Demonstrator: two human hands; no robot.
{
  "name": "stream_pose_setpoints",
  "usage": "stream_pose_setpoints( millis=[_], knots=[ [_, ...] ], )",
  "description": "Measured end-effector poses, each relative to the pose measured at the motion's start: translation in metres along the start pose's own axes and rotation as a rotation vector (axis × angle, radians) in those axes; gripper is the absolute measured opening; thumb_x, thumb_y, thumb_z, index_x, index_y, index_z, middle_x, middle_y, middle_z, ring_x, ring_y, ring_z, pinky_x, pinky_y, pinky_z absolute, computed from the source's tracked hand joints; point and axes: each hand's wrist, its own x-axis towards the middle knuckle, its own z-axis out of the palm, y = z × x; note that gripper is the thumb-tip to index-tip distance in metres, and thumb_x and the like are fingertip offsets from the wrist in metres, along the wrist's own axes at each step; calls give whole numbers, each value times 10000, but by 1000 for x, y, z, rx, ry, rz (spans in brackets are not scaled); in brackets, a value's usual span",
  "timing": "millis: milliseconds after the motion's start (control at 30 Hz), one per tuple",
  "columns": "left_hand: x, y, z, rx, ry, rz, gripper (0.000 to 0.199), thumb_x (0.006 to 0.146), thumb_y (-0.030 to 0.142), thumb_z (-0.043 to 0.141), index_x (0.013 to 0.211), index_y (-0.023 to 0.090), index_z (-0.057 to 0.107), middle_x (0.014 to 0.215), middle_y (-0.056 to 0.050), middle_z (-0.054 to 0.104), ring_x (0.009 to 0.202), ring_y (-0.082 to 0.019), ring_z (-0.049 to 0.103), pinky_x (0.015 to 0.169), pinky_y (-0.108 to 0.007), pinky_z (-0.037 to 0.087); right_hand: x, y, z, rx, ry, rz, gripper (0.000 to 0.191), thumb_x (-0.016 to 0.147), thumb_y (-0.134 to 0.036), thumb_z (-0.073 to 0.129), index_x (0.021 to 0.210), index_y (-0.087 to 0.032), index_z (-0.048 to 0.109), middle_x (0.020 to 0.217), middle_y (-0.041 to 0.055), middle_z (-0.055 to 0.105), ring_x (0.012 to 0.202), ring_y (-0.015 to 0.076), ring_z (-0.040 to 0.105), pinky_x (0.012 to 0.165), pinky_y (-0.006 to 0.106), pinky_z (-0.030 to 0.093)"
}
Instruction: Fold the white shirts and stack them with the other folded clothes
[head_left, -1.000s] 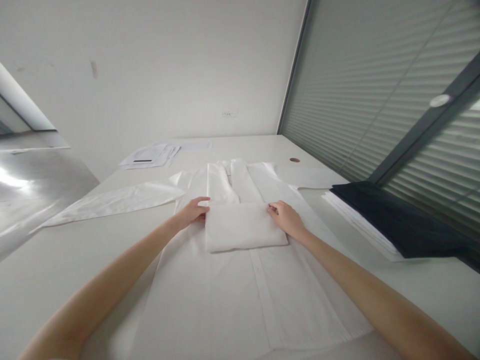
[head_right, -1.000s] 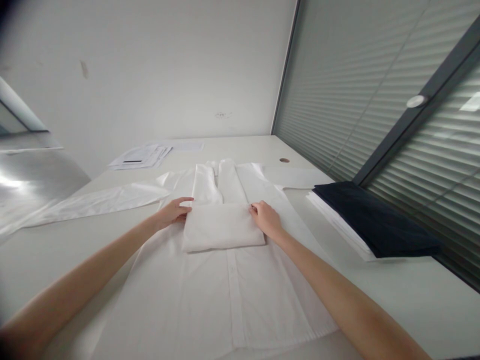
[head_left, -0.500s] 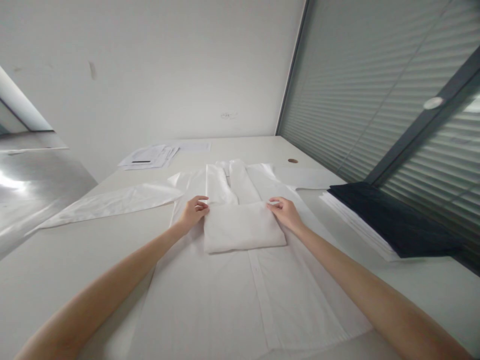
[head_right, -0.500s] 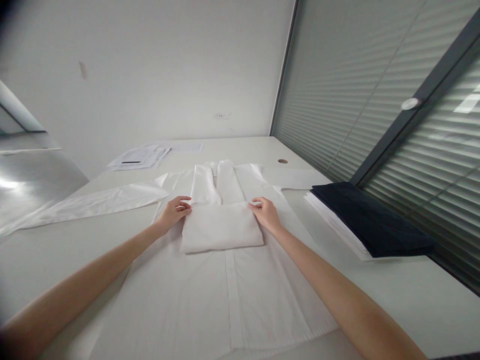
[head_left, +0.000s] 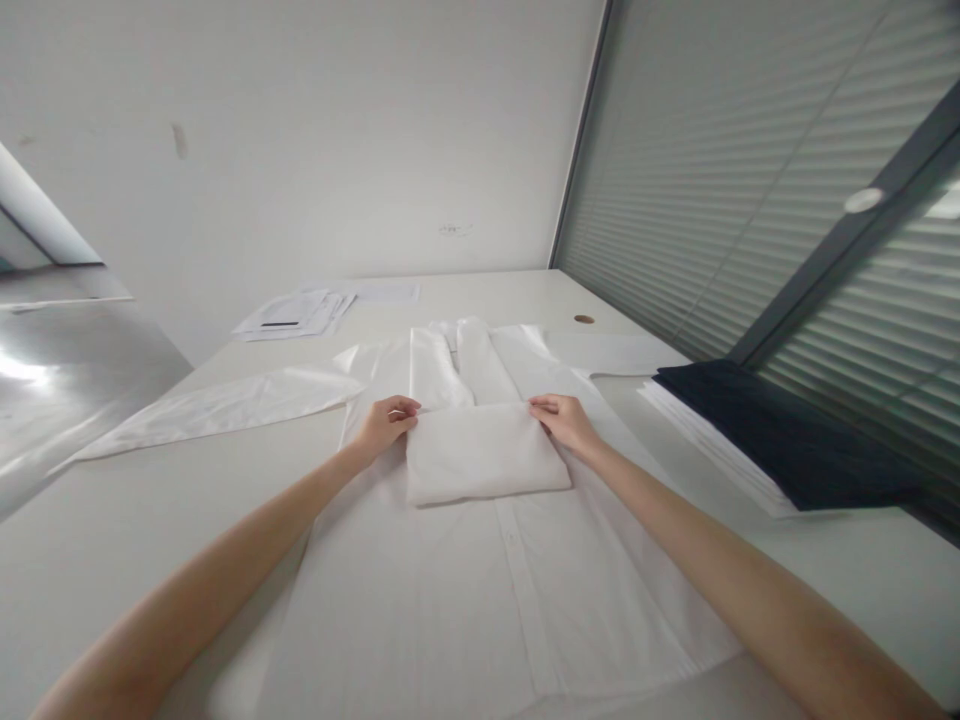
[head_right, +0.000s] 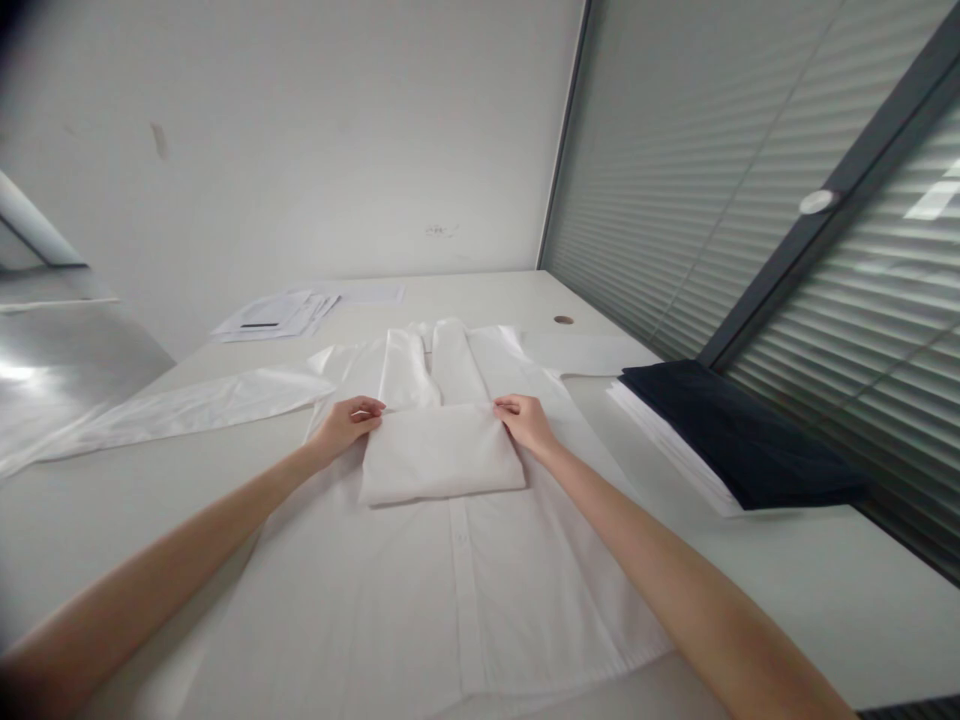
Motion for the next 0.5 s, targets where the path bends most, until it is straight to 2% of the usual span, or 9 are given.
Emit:
stream_pose_setpoints(
  millis=[67,133,267,400,500],
  knots=[
    [1,0,0,18,4,16,330,561,309,793,846,180,688,802,-14,643,742,-157,620,738,-283,462,0,1,1,-46,5,-49,134,794,-149,635,880,-170,735,881,68,759,849,187,693,835,310,527],
    [2,0,0,32,6,32,318,567,316,791,836,183,687,796,-17,648,749,-165,623,748,-290,472,0,3,2,-101,23,-92,127,805,-149,634,868,-183,739,911,68,751,893,192,680,904,339,506],
    [4,-1,-2,53,-26,48,277,588,317,788,807,179,689,801,-29,671,768,-179,630,765,-302,484,-1,10,6,-307,82,-243,149,809,-142,632,918,-178,727,934,77,694,781,168,639,844,328,516],
    [5,-6,-2,100,-37,97,200,643,306,772,781,189,689,844,-45,660,817,-195,625,788,-313,497,-2,15,10,-365,106,-336,196,808,-117,614,986,-180,669,907,51,629,747,159,604,762,291,508],
    [3,-9,-3,307,-36,279,113,740,289,716,825,214,724,924,-55,626,917,-212,595,881,-332,475,-4,14,9,-414,106,-391,140,831,-113,600,941,-174,660,891,50,603,786,169,604,772,283,494]
  ],
)
